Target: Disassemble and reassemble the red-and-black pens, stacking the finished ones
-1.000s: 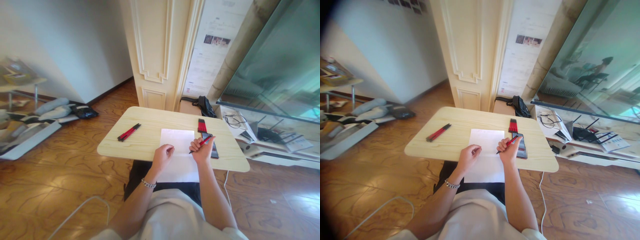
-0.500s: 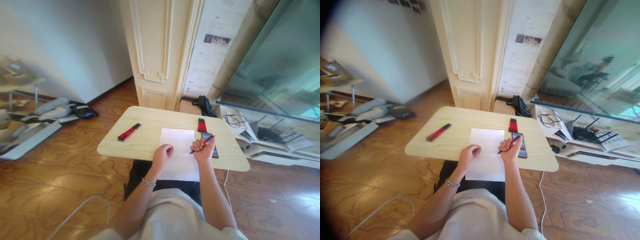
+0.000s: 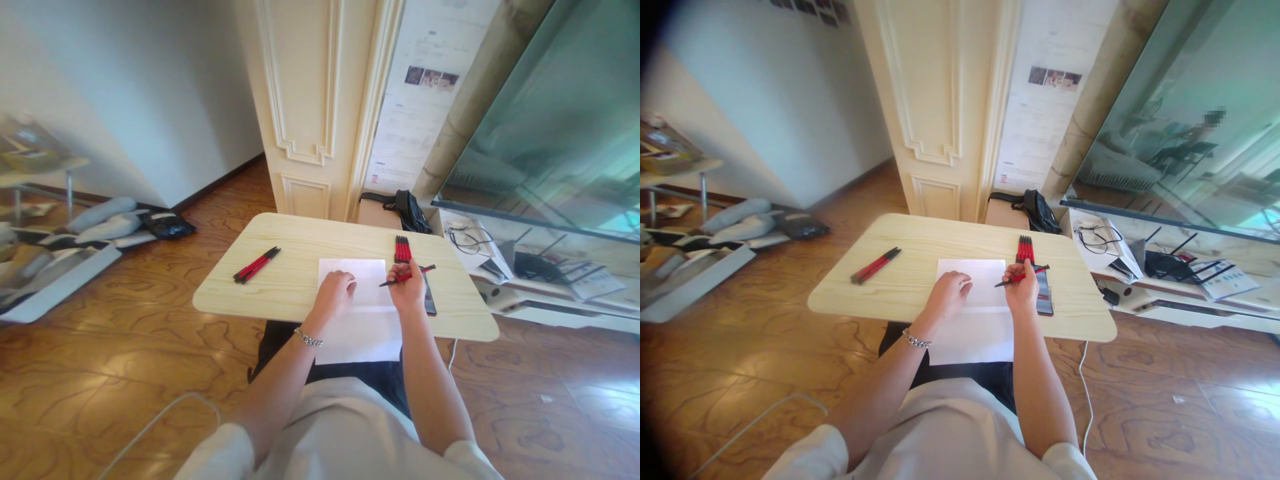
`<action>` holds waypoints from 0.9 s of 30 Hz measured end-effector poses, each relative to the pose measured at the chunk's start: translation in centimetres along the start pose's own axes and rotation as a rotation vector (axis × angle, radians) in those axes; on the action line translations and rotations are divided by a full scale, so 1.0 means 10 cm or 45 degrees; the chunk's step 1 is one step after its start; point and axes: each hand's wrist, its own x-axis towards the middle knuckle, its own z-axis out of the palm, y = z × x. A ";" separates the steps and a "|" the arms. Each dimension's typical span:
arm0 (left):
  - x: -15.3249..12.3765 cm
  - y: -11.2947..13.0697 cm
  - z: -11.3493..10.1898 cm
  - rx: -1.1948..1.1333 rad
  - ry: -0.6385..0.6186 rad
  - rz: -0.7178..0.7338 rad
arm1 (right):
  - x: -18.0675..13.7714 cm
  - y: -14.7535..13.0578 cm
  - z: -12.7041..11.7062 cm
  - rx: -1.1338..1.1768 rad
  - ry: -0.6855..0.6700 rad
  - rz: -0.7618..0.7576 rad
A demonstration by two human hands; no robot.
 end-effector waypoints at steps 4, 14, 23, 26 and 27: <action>0.23 0.01 0.14 0.101 -0.019 0.038 | 0.15 0.07 0.04 -0.455 0.244 -0.201; 0.06 -0.03 0.26 0.197 -0.079 -0.013 | 0.26 0.34 0.07 -0.647 -0.024 -0.063; 0.01 -0.02 0.25 0.171 -0.056 0.002 | 0.34 0.52 -0.03 -1.006 -0.050 -0.300; 0.01 -0.02 0.24 0.163 -0.053 0.006 | 0.34 0.50 -0.04 -1.013 -0.088 -0.270; 0.01 -0.02 0.24 0.159 -0.051 0.007 | 0.33 0.50 -0.04 -1.026 -0.093 -0.271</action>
